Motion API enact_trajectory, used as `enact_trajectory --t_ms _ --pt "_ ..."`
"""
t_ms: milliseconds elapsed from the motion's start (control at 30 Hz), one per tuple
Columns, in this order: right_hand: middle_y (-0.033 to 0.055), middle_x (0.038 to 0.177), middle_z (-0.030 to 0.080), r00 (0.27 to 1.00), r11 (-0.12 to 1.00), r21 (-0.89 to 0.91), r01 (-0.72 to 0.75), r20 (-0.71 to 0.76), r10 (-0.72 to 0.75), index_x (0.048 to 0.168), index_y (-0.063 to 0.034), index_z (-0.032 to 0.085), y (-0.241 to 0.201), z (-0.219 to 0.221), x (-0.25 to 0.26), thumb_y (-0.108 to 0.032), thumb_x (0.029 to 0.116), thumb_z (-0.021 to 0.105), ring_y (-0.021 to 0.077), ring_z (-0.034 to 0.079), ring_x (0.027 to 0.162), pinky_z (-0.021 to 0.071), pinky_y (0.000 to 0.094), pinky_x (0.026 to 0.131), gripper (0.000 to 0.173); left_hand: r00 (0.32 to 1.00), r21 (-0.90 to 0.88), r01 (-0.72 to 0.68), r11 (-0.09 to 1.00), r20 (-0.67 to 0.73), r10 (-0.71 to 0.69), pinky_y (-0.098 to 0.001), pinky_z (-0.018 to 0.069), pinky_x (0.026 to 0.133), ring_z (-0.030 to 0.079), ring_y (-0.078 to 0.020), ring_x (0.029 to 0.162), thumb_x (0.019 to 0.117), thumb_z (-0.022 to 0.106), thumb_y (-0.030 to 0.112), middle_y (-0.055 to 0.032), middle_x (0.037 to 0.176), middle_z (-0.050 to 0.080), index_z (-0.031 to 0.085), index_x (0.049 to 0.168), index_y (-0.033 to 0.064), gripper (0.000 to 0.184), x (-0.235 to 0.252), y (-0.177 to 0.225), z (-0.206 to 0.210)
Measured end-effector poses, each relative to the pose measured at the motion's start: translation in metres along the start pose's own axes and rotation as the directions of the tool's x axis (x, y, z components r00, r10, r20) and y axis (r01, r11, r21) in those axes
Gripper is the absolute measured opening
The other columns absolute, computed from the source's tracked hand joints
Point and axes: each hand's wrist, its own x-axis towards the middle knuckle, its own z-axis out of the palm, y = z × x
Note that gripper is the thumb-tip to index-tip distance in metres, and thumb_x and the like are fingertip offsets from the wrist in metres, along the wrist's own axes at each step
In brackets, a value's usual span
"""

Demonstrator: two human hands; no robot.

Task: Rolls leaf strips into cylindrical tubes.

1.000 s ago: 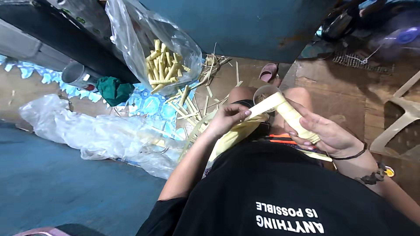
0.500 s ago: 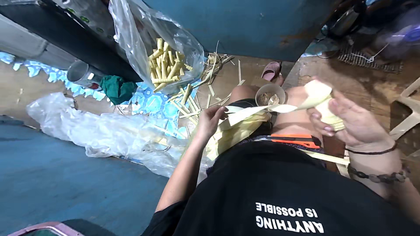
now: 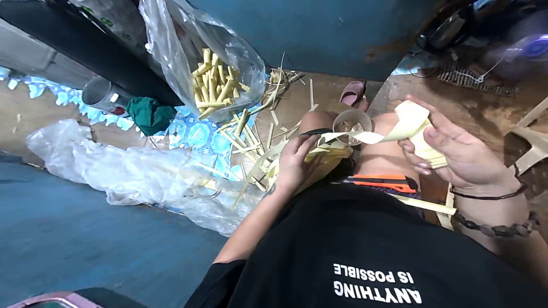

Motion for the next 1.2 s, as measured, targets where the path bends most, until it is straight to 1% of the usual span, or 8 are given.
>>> enact_trajectory --t_ms 200,433,600,733,867,967,1133,1200 --pt "-0.0001 0.091 0.061 1.000 1.000 -0.015 0.018 -0.017 -0.019 0.161 -0.0312 0.029 -0.001 -0.005 -0.002 -0.032 0.1094 0.042 0.0061 0.054 0.054 0.0475 0.0170 0.044 0.053 0.993 -0.302 0.110 0.947 0.000 -0.116 -0.0292 0.0590 0.078 0.071 -0.0132 0.086 0.0917 0.073 0.005 -0.0092 0.094 0.075 0.076 0.096 -0.0002 0.007 0.003 -0.010 0.004" --pt "-0.0014 0.090 0.060 1.000 1.000 -0.008 -0.025 -0.012 0.025 0.160 -0.0337 0.031 0.005 -0.008 0.000 -0.034 0.1082 0.046 0.0060 0.055 0.055 0.0488 0.0173 0.045 0.054 0.739 -0.751 0.540 0.379 0.208 -0.641 -0.0225 0.0550 0.076 0.064 -0.0018 0.083 0.1020 0.058 0.015 0.0106 0.092 0.069 0.068 0.099 0.0225 0.013 -0.023 -0.049 -0.044" --pt "-0.0012 0.093 0.062 0.999 1.000 -0.013 -0.012 -0.033 0.012 0.160 -0.0323 0.030 0.001 -0.014 0.000 -0.033 0.1087 0.043 0.0042 0.053 0.053 0.0461 0.0159 0.043 0.053 0.450 -0.712 0.613 0.342 -0.041 -0.892 -0.0124 0.0446 0.056 0.049 0.0054 0.059 0.1107 0.041 0.027 0.0148 0.080 0.058 0.056 0.110 0.0209 0.016 -0.079 -0.152 -0.147" --pt "-0.0003 0.092 0.061 0.998 1.000 -0.016 -0.003 -0.061 0.002 0.161 -0.0311 0.030 0.002 -0.021 -0.004 -0.033 0.1085 0.043 0.0050 0.053 0.053 0.0464 0.0165 0.043 0.054 -0.040 -0.775 0.435 0.457 -0.524 -0.851 -0.0170 0.0472 0.055 0.049 -0.0010 0.055 0.1094 0.042 0.021 0.0065 0.069 0.052 0.053 0.095 0.0144 0.019 -0.168 -0.229 -0.254" --pt "-0.0006 0.090 0.060 0.993 0.999 -0.030 -0.030 -0.116 0.026 0.161 -0.0320 0.028 0.004 -0.021 -0.005 -0.031 0.1090 0.040 0.0050 0.052 0.053 0.0457 0.0165 0.043 0.053 -0.199 -0.721 0.515 0.463 -0.626 -0.754 -0.0212 0.0522 0.062 0.057 -0.0048 0.067 0.1098 0.045 0.023 -0.0005 0.086 0.056 0.052 0.115 0.0081 0.017 -0.195 -0.227 -0.290" --pt "-0.0014 0.090 0.061 0.990 0.979 -0.202 -0.043 -0.140 0.015 0.161 -0.0311 0.029 0.007 -0.005 0.001 -0.028 0.1083 0.041 0.0059 0.055 0.055 0.0491 0.0190 0.046 0.054 0.037 -0.634 0.671 0.383 -0.488 -0.872 -0.0407 0.0505 0.098 0.055 -0.0216 0.123 0.1083 0.049 0.029 -0.0160 0.152 0.042 0.016 0.161 0.0106 0.065 -0.120 -0.159 -0.251" --pt "0.0099 0.107 0.066 0.989 0.632 -0.770 0.087 -0.009 -0.148 0.164 -0.0249 0.028 0.012 0.046 0.022 -0.026 0.1070 0.048 0.0139 0.057 0.061 0.0531 0.0366 0.055 0.060 0.795 -0.422 0.514 0.747 -0.093 -0.600 -0.0346 0.0445 0.110 0.051 -0.0151 0.133 0.1026 0.053 0.024 -0.0154 0.149 0.050 0.033 0.153 -0.0047 0.061 -0.003 -0.044 -0.118" --pt "0.0099 0.128 0.065 0.974 0.519 -0.833 0.190 0.094 -0.205 0.164 -0.0235 0.028 0.008 0.058 0.026 -0.031 0.1080 0.045 0.0130 0.065 0.077 0.0581 0.0384 0.069 0.059 0.930 -0.439 0.366 0.820 0.149 -0.335 -0.0383 0.0384 0.118 0.044 -0.0179 0.143 0.1004 0.056 0.040 -0.0139 0.156 0.045 0.036 0.154 -0.0028 0.071 0.026 0.001 -0.078"
